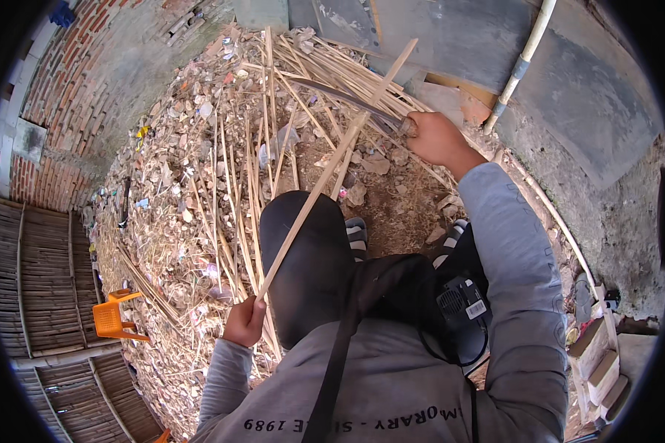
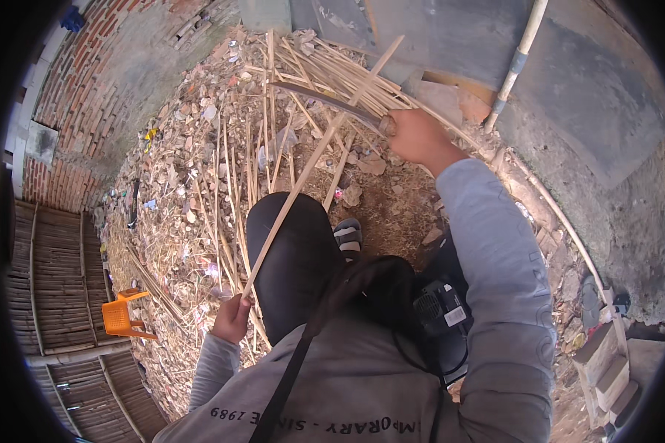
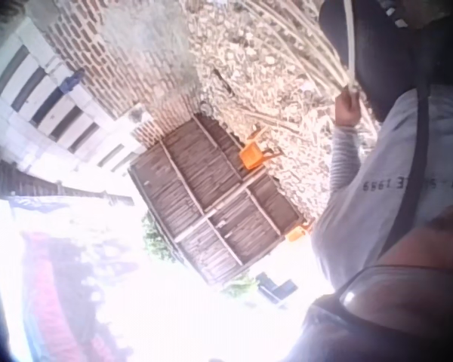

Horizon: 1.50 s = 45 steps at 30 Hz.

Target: The person strips a long piece of bamboo using a machete. They hold the wood strip with their left hand and use the blade in their right hand to shave or strip the surface in a downward motion, repeating the action along the length of the wood.

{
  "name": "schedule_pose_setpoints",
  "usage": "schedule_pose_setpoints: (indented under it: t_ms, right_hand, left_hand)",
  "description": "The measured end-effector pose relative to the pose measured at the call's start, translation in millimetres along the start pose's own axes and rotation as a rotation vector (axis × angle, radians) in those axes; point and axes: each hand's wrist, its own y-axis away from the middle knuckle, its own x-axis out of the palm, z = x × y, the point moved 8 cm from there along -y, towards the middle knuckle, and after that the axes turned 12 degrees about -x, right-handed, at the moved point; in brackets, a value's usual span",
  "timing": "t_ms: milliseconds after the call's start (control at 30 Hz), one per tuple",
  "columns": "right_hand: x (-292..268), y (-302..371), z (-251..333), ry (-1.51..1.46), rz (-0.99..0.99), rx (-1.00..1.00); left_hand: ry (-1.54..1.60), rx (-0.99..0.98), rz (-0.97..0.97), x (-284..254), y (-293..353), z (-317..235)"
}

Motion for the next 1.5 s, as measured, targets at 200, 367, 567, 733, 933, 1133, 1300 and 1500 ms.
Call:
schedule_pose_setpoints:
  t_ms: [200,367,567,733,933,1133,1300,1500]
  right_hand:
    - [-4.7,4.8,78.2,0.09,0.208,-0.194]
    - [11.5,-2.8,68.0,0.069,0.194,-0.287]
    - [-1.0,-0.1,-17.6,-0.031,-0.059,-0.016]
    - [-16.6,-1.3,32.4,-0.115,-0.027,-0.087]
    - [-6.3,5.4,82.9,0.138,0.208,-0.308]
    - [-11.8,0.9,0.6,-0.06,0.019,-0.027]
    - [-25.2,0.1,31.9,-0.035,0.062,-0.093]
    - [-20.6,1.8,57.3,0.112,0.248,-0.231]
  left_hand:
    - [0.044,0.015,0.04,10.6,1.5,-15.6]
    - [0.03,0.021,0.044,9.2,1.3,1.3]
    - [-0.044,0.05,-0.041,5.5,-1.3,-4.3]
    - [-0.146,0.044,-0.141,14.7,-1.4,8.4]
    - [-0.308,0.028,-0.249,13.5,1.4,11.2]
    - [-0.379,0.108,-0.364,5.0,-3.3,10.5]
    - [-0.402,0.104,-0.344,5.7,-2.9,9.5]
    - [-0.364,0.103,-0.349,8.8,-1.8,13.6]
